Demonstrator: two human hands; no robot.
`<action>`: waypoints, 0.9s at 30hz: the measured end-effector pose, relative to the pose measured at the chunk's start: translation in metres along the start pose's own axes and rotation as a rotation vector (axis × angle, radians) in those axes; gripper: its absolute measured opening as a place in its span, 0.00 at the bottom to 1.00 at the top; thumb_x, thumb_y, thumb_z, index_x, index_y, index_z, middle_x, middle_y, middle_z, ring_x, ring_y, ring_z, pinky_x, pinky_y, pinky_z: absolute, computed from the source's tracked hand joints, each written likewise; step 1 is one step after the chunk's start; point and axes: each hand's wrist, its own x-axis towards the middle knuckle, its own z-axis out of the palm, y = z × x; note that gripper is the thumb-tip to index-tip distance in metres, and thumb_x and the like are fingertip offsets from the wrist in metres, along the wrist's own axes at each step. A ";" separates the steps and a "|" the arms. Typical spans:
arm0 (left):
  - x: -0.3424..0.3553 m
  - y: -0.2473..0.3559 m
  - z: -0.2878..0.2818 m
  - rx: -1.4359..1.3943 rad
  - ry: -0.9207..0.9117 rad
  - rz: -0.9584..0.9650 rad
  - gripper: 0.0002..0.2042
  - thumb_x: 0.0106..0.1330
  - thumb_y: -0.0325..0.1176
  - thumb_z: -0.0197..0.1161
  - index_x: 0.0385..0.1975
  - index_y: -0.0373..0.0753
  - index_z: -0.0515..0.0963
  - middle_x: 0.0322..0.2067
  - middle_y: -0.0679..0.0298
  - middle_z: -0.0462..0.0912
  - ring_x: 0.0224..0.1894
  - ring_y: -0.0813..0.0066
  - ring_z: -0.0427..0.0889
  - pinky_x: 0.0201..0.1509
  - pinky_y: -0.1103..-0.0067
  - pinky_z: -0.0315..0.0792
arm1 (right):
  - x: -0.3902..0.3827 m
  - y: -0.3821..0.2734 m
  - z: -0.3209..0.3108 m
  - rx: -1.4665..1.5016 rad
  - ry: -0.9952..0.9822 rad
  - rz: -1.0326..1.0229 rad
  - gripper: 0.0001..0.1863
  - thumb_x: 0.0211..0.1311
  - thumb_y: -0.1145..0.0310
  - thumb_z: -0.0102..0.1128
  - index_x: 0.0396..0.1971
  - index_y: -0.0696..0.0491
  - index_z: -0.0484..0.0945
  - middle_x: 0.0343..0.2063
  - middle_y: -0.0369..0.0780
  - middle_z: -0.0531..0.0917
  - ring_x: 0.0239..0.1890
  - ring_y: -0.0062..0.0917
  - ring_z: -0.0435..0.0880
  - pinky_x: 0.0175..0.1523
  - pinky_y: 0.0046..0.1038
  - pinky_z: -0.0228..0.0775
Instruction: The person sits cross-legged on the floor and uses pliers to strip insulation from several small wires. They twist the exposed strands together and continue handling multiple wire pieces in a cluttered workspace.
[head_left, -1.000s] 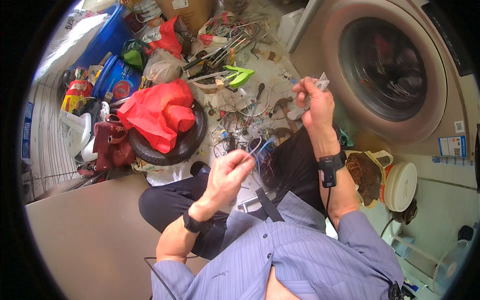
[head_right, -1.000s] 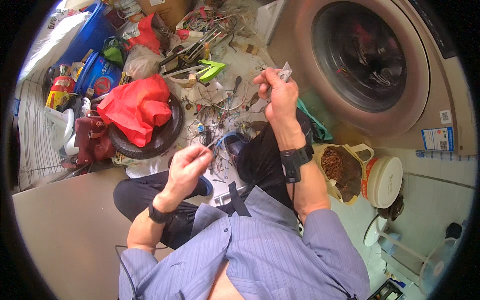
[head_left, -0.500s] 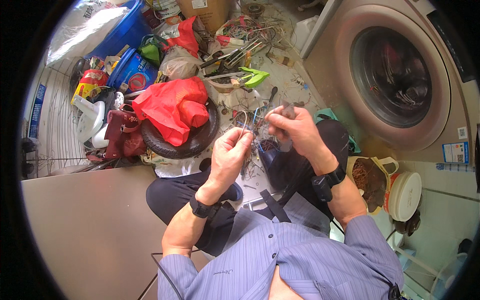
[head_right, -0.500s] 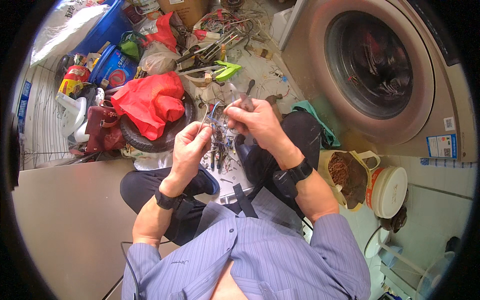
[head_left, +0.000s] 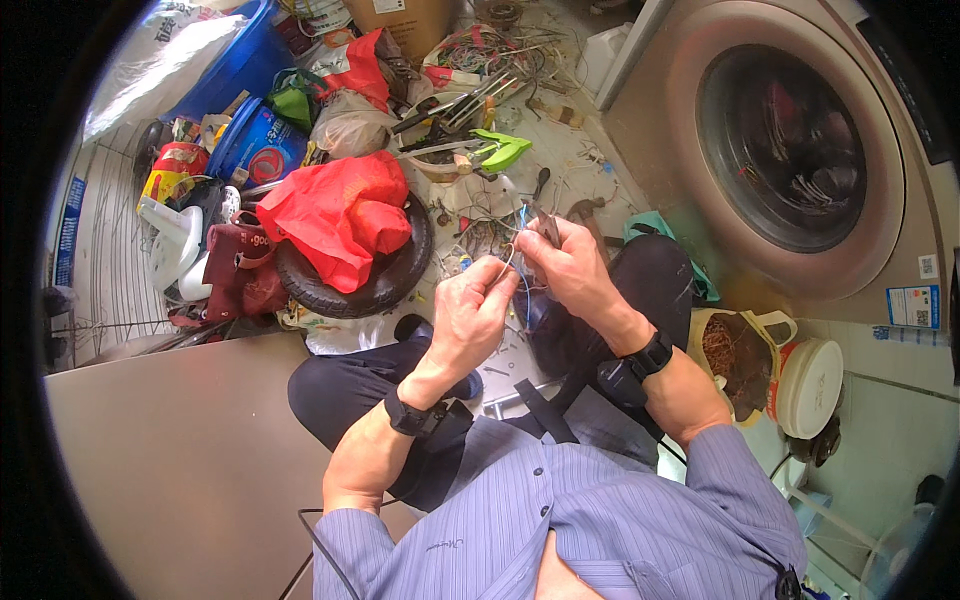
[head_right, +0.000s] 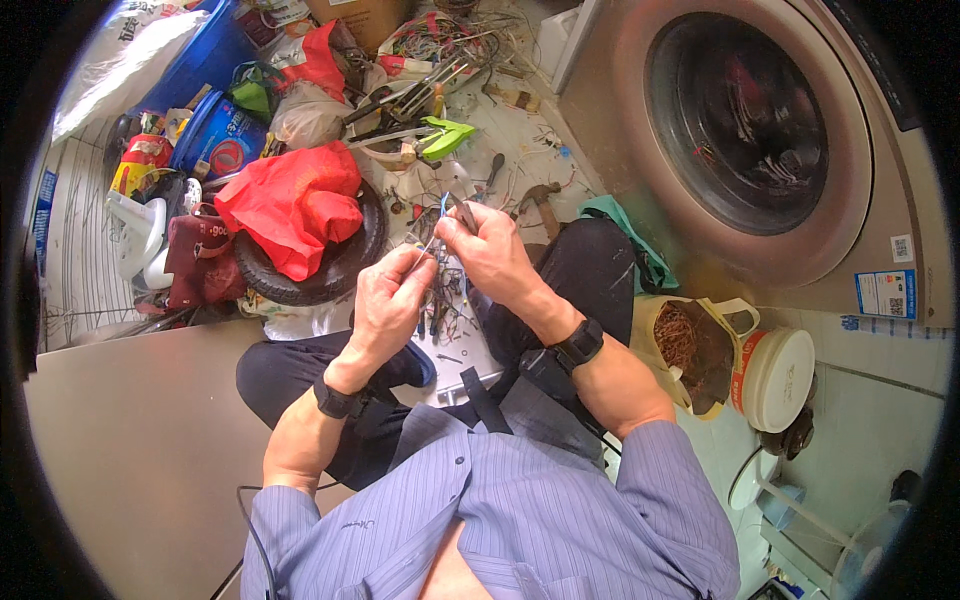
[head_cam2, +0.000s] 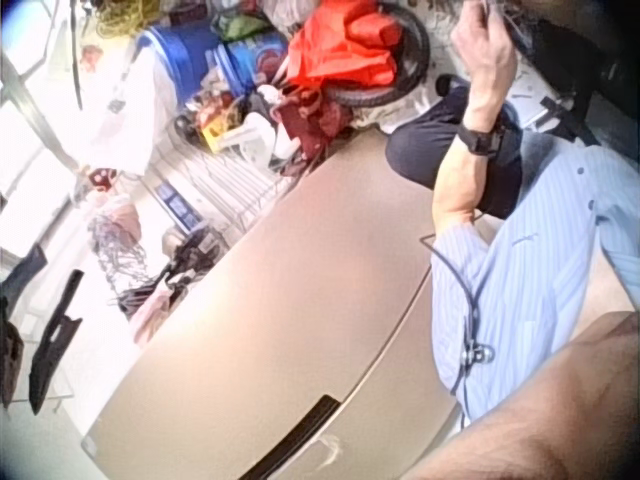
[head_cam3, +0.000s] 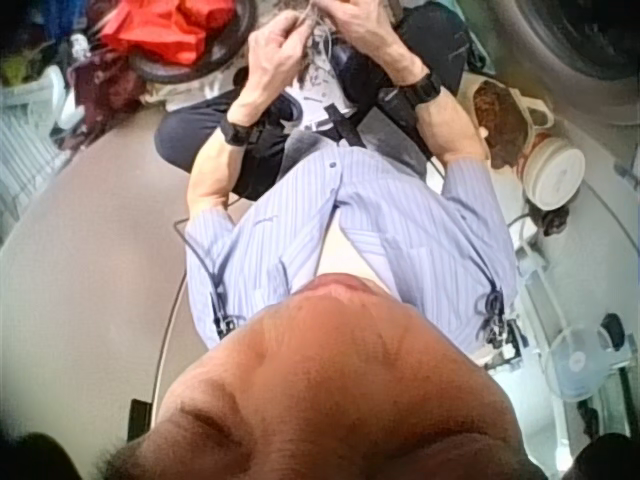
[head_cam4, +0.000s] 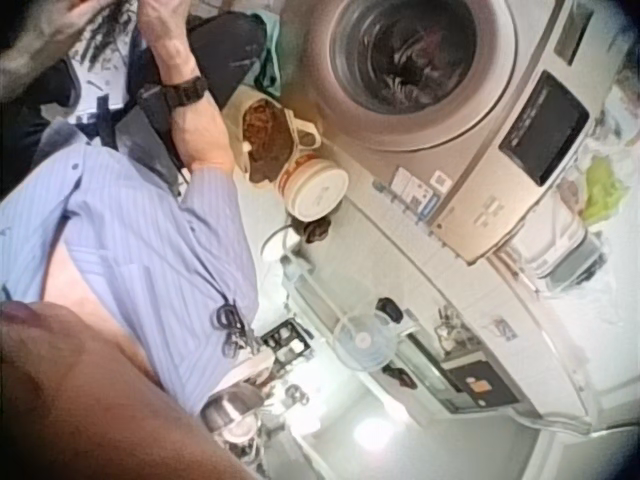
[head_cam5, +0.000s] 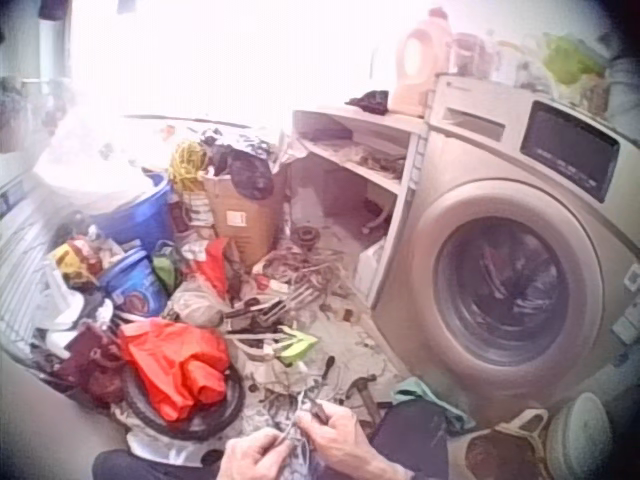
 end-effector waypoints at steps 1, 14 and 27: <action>0.003 0.001 -0.001 0.026 -0.006 0.035 0.08 0.71 0.29 0.63 0.32 0.31 0.79 0.21 0.70 0.72 0.26 0.86 0.68 0.30 0.82 0.65 | 0.003 0.000 -0.002 0.009 0.044 0.020 0.08 0.72 0.67 0.61 0.32 0.54 0.80 0.19 0.28 0.74 0.19 0.09 0.67 0.23 0.18 0.56; -0.008 0.013 0.002 -0.085 -0.063 0.015 0.06 0.67 0.28 0.62 0.31 0.32 0.79 0.17 0.62 0.73 0.20 0.81 0.69 0.25 0.77 0.65 | 0.018 -0.011 -0.042 0.430 0.271 0.079 0.07 0.67 0.69 0.63 0.30 0.57 0.81 0.19 0.32 0.75 0.18 0.14 0.68 0.22 0.19 0.58; -0.035 0.017 -0.016 -0.555 -0.128 -0.256 0.09 0.75 0.33 0.59 0.32 0.37 0.77 0.22 0.79 0.70 0.24 0.93 0.63 0.26 0.87 0.57 | 0.020 -0.042 -0.076 0.154 0.142 0.041 0.11 0.67 0.64 0.67 0.28 0.55 0.80 0.19 0.30 0.74 0.18 0.13 0.66 0.24 0.20 0.56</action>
